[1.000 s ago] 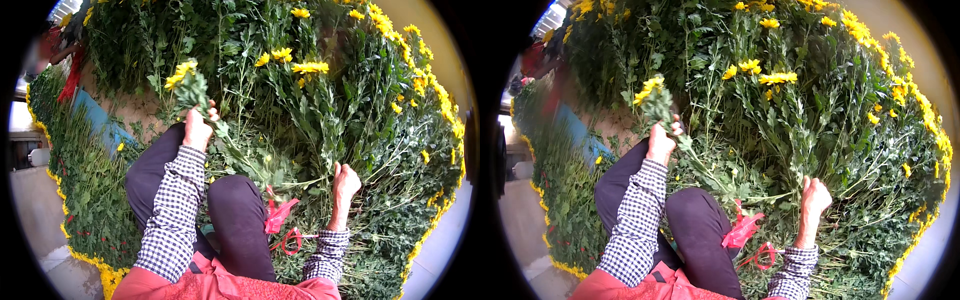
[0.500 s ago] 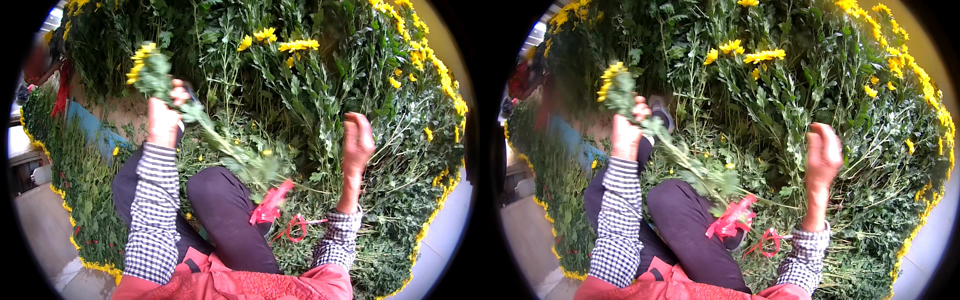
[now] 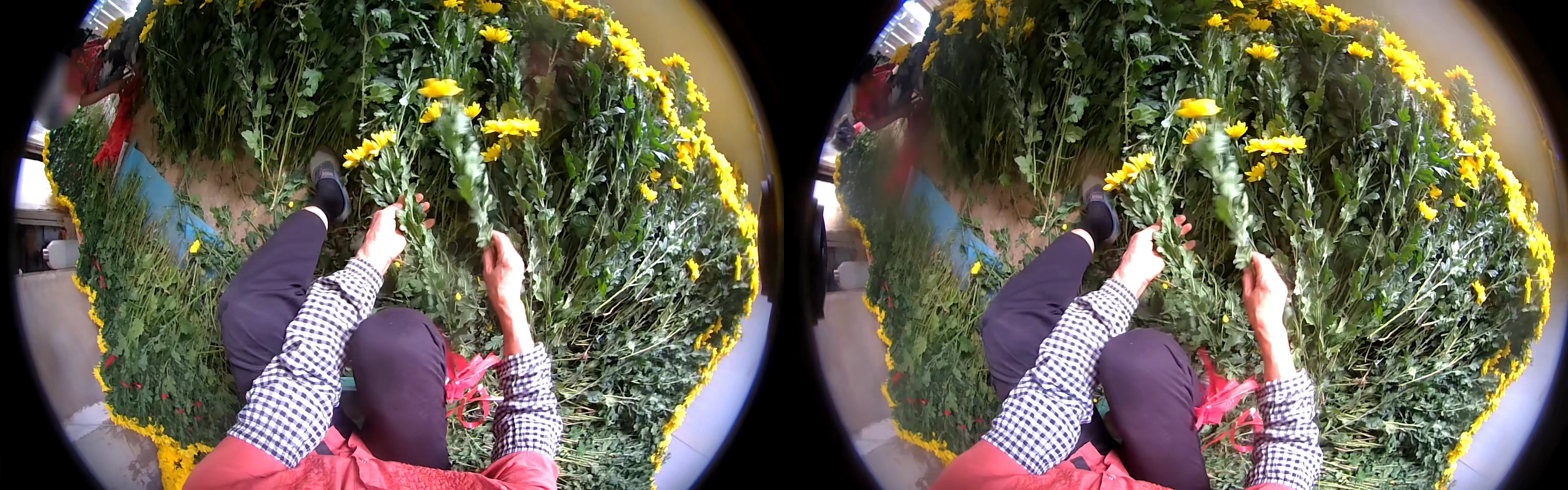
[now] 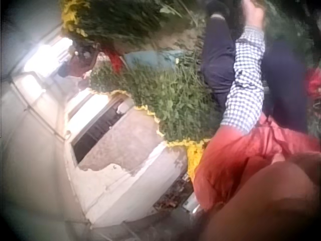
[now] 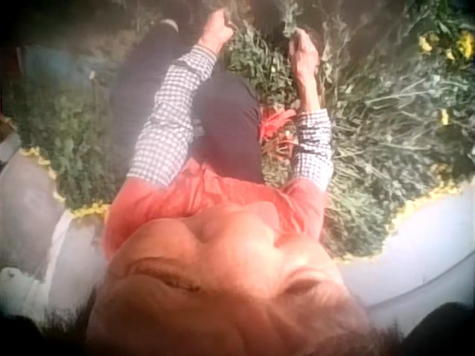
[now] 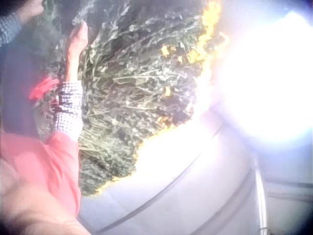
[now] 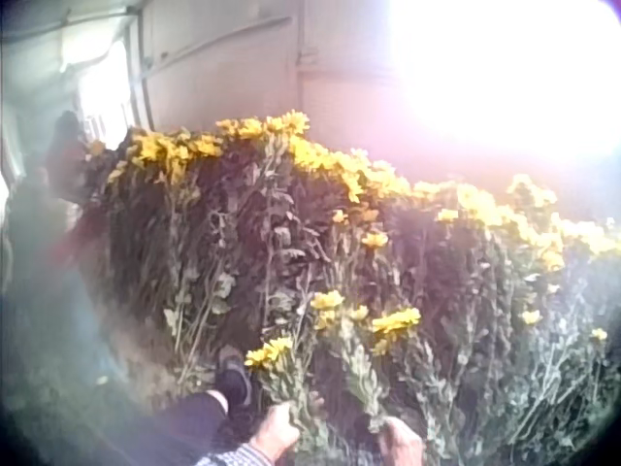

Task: The person sits on the floor and gathers yellow flowers into bunches. They tie the stems with red ribbons and place the finished bouquets on the floor.

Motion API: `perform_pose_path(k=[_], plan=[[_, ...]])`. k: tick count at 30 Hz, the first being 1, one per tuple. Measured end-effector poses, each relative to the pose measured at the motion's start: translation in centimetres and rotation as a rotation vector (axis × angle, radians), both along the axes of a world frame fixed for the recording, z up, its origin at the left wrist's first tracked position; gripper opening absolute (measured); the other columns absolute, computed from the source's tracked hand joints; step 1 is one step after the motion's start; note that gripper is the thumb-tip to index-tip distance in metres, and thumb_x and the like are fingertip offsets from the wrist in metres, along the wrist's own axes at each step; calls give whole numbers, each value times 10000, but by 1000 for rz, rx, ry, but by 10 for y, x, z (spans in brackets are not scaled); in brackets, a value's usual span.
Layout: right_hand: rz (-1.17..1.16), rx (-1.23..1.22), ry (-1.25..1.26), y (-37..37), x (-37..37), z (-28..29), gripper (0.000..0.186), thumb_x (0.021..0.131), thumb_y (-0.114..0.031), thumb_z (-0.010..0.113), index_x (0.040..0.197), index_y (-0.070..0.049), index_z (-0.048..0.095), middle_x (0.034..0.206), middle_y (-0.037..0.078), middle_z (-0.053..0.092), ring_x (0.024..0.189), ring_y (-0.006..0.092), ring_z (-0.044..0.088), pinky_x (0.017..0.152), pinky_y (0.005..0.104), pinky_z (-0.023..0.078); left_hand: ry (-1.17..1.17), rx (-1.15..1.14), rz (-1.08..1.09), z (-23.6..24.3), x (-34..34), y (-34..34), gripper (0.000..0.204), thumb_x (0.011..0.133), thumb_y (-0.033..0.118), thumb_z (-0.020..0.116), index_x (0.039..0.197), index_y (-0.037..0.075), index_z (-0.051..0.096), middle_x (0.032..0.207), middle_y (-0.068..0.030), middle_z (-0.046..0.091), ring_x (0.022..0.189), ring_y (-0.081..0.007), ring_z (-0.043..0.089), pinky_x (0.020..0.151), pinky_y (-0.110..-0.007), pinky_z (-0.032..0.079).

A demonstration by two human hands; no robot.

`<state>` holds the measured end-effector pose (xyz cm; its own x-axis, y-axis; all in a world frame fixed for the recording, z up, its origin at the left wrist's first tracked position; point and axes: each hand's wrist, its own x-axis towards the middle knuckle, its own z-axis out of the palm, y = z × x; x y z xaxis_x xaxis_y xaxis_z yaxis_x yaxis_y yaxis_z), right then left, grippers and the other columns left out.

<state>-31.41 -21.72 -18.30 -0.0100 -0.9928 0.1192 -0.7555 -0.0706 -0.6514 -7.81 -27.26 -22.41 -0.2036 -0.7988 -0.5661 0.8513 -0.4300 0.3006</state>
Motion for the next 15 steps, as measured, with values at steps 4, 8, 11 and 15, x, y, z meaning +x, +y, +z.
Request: perform_pose_path(k=[4, 8, 11, 15], plan=[[42, 64, -120, 31, 5, -10, 285, 859, -16, 610, 1142, -47, 625, 953, 170, 670, 831, 275, 681, 748, 343, 528, -141, -196, -36, -18, -17, 6, 302, 994, 143, 397, 1203, -6, 558, 1196, -123, 601, 1107, -253, 584, 916, -467, 525], [94, 306, -206, 47, 29, -20, 312, 858, -15, 602, 1167, -49, 620, 1000, 176, 680, 886, 293, 683, 782, 336, 529, -777, -424, -9, -102, 8, 9, 586, 645, -173, 500, 1224, -86, 525, 1243, -211, 590, 1172, -287, 565, 1003, -310, 424], [114, 379, -225, 60, 24, -28, 327, 865, -15, 587, 1187, -61, 613, 1023, 180, 678, 898, 308, 679, 816, 357, 529, -894, -455, -212, -88, -6, 5, 595, 648, -165, 512, 1233, -56, 532, 1229, -252, 580, 1184, -297, 553, 1001, -336, 420], [238, -190, -119, 25, 21, -37, 307, 862, -156, 669, 1154, -79, 614, 1043, 139, 653, 971, 305, 624, 839, 376, 517, -1707, -630, -261, -33, 9, 26, 495, 746, -106, 537, 1235, -26, 528, 1181, -139, 612, 1074, -206, 580, 925, -335, 460]])
